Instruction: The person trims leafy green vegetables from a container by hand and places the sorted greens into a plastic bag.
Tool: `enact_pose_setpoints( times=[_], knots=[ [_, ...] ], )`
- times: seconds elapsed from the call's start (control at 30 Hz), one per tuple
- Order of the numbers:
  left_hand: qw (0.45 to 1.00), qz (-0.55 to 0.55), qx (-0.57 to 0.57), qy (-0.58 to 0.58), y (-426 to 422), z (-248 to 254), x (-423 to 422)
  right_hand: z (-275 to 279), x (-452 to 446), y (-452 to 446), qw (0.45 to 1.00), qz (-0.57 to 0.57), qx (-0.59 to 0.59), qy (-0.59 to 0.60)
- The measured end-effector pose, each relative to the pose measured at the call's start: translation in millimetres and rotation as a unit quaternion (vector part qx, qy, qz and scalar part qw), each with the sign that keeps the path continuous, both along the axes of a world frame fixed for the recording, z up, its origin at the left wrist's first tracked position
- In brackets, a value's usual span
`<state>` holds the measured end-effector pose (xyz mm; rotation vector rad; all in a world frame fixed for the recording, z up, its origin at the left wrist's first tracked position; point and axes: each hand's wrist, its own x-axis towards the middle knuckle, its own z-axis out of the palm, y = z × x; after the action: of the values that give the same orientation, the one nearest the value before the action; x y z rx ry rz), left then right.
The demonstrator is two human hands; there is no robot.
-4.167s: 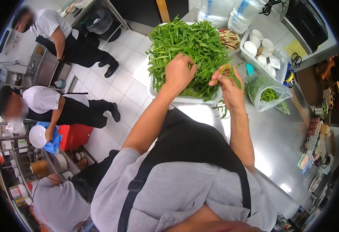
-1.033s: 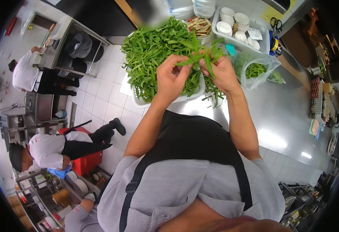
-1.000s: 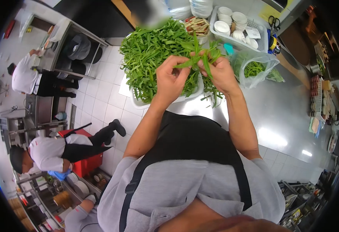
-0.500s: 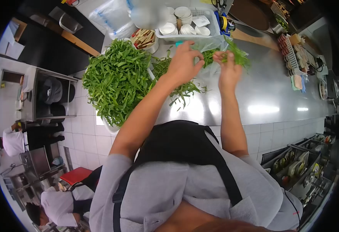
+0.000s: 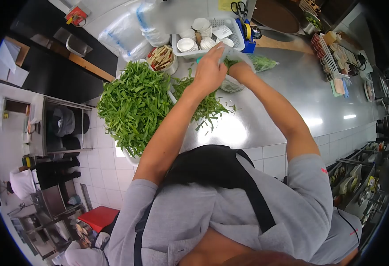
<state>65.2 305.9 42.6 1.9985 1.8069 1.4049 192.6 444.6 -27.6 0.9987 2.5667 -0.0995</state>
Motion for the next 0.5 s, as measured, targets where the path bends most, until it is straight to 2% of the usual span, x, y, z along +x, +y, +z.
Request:
enact_pose_setpoints(
  times=[0.07, 0.13, 0.27, 0.37, 0.43, 0.47, 0.5],
  knots=[
    [1.0, -0.003, -0.01, 0.001, 3.9, 2.2, -6.0, 5.5, -1.9, 11.7, 1.0, 0.026, -0.006, -0.014],
    [0.999, 0.002, -0.036, -0.015, -2.8, 1.6, -11.8, 63.0, 9.8, 0.4, 0.998, 0.067, -0.018, -0.011],
    [0.998, -0.011, -0.064, -0.024, -8.0, 5.1, -14.2, 80.2, 16.8, -7.5, 0.991, 0.004, 0.009, 0.133],
    [0.997, -0.033, -0.067, -0.024, -1.8, 12.6, -7.6, 20.8, -5.1, -8.0, 0.973, 0.006, 0.023, 0.229],
    [0.996, -0.048, -0.073, -0.022, -1.2, 17.0, -7.4, -54.5, -15.5, 19.0, 0.962, -0.033, -0.038, 0.267],
    [0.995, -0.056, -0.08, -0.019, -2.2, 19.5, -8.7, -72.4, -21.1, 29.1, 0.955, -0.049, -0.067, 0.286],
    [0.994, -0.062, -0.092, -0.015, -4.3, 23.1, -14.3, -42.6, -16.0, 24.3, 0.966, 0.026, -0.048, 0.253]
  ],
)
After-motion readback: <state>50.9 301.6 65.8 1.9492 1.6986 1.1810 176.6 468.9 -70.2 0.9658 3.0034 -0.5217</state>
